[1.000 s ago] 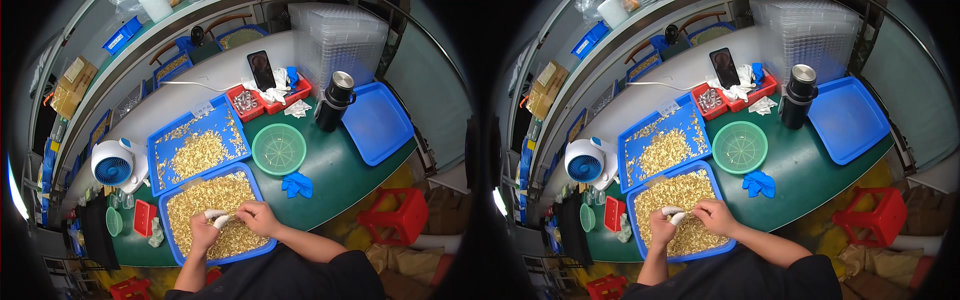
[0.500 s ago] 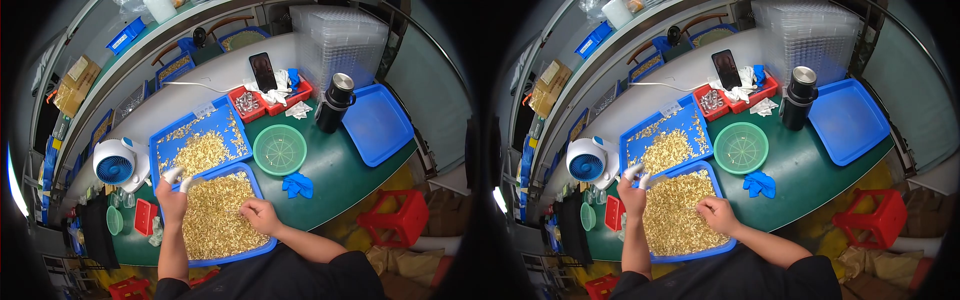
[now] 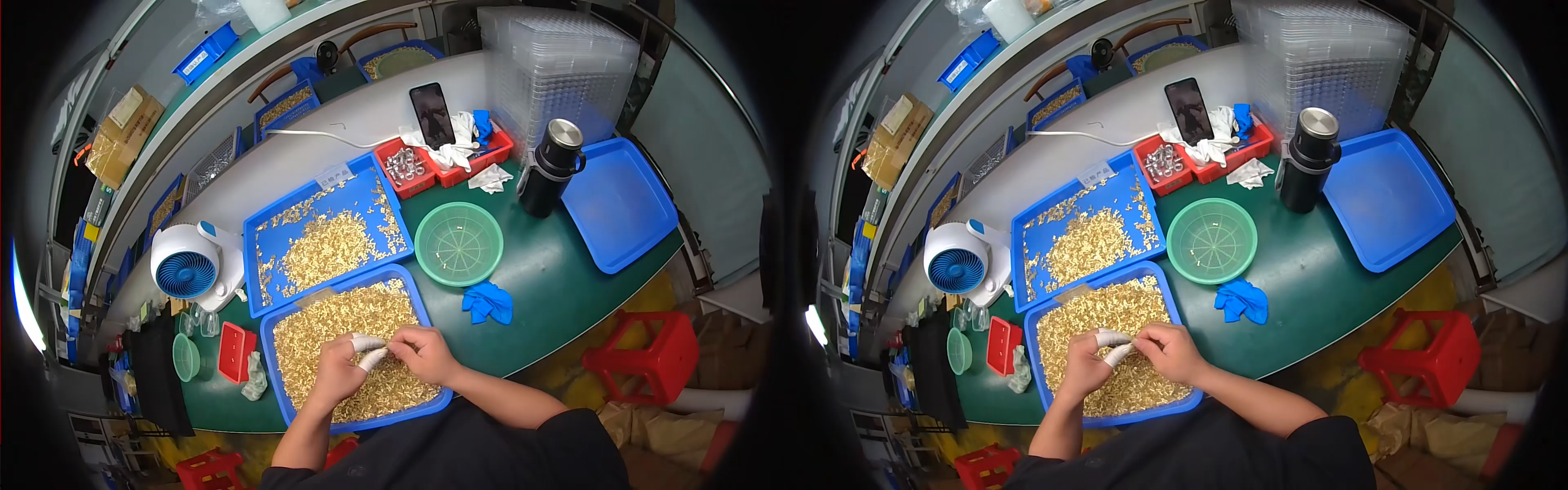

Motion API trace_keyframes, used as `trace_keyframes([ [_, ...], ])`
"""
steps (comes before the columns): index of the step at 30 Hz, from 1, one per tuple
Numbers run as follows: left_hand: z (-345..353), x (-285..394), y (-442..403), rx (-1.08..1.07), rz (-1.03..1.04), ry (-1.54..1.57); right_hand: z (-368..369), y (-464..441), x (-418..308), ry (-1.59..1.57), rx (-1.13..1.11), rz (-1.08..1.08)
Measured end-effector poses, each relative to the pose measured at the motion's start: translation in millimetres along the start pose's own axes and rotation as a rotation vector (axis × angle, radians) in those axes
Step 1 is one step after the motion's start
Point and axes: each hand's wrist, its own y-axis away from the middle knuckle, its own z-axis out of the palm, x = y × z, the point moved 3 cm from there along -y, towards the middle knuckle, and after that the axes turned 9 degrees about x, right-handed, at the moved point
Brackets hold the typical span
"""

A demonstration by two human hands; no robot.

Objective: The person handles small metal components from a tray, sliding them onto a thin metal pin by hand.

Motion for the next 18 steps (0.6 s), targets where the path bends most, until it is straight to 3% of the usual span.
trace_keyframes([
  [18, -8.0, -4.9, -1.7, 0.025, 0.046, -0.075, 0.0, 1.2, 0.8, -0.003, 0.034, -0.046],
])
